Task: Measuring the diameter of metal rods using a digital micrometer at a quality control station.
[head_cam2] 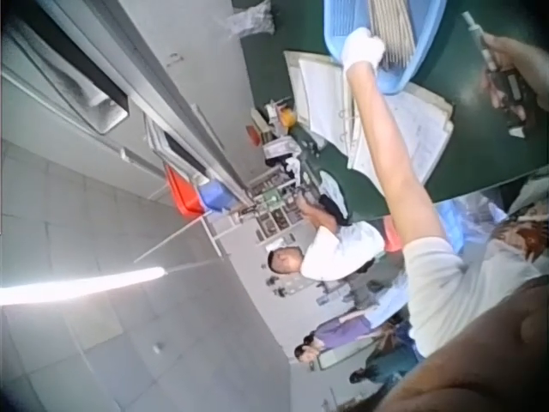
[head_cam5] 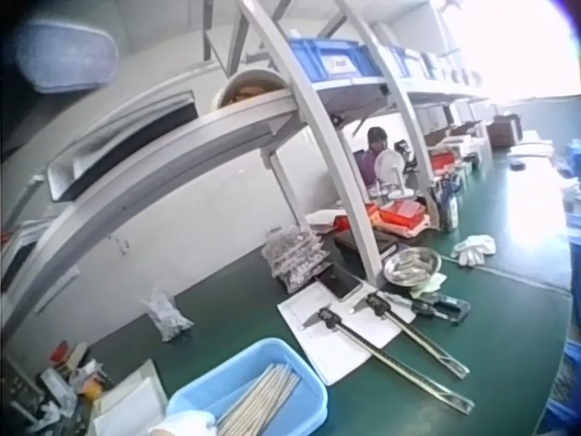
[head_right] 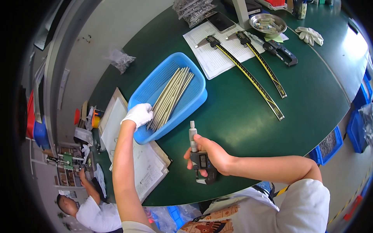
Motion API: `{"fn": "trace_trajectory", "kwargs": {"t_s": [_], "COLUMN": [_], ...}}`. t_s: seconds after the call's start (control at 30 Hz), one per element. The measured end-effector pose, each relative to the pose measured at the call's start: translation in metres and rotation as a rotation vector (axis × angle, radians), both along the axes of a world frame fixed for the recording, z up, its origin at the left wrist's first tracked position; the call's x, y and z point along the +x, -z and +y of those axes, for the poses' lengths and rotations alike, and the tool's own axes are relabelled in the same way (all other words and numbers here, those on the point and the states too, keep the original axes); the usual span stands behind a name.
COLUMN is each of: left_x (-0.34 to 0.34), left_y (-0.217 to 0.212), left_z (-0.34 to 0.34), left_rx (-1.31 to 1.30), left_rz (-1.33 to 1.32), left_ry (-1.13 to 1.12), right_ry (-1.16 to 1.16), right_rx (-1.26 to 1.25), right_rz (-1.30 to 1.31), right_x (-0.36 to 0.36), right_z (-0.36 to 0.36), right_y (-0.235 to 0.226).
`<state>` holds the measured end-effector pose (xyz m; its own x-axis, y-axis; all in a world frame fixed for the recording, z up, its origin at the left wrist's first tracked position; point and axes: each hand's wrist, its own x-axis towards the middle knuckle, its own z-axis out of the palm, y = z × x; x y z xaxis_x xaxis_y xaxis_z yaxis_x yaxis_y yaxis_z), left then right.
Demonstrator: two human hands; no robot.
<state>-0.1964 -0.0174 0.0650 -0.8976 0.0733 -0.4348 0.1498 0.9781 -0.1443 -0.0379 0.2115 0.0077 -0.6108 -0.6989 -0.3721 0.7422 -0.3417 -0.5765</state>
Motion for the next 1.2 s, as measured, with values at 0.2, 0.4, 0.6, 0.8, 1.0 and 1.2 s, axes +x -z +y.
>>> {"fn": "trace_trajectory", "kwargs": {"t_s": [0.2,0.4,0.6,0.8,1.0,1.2], "left_x": [0.02,0.071,0.158,0.185,0.188,0.188], "left_y": [-0.001,-0.008,0.008,0.049,0.059,0.063], "left_z": [-0.005,0.002,0.034,0.027,0.027,0.027], "left_rx": [0.049,0.67,1.851,2.102,2.109,2.019], "left_rz": [0.27,0.648,0.459,0.011,-0.115,-0.144], "left_ry": [0.086,-0.062,-0.357,-0.307,-0.302,-0.229], "right_ry": [-0.008,0.001,0.098,0.107,0.093,0.104], "right_rx": [0.006,0.013,-0.022,-0.102,-0.133,-0.167], "right_rz": [0.004,0.009,-0.045,-0.17,-0.206,-0.216], "right_x": [0.001,-0.002,-0.003,-0.012,-0.011,-0.009], "right_z": [0.0,0.002,0.006,0.004,0.006,0.009], "right_y": [-0.001,0.003,0.003,0.002,0.006,0.009]}}
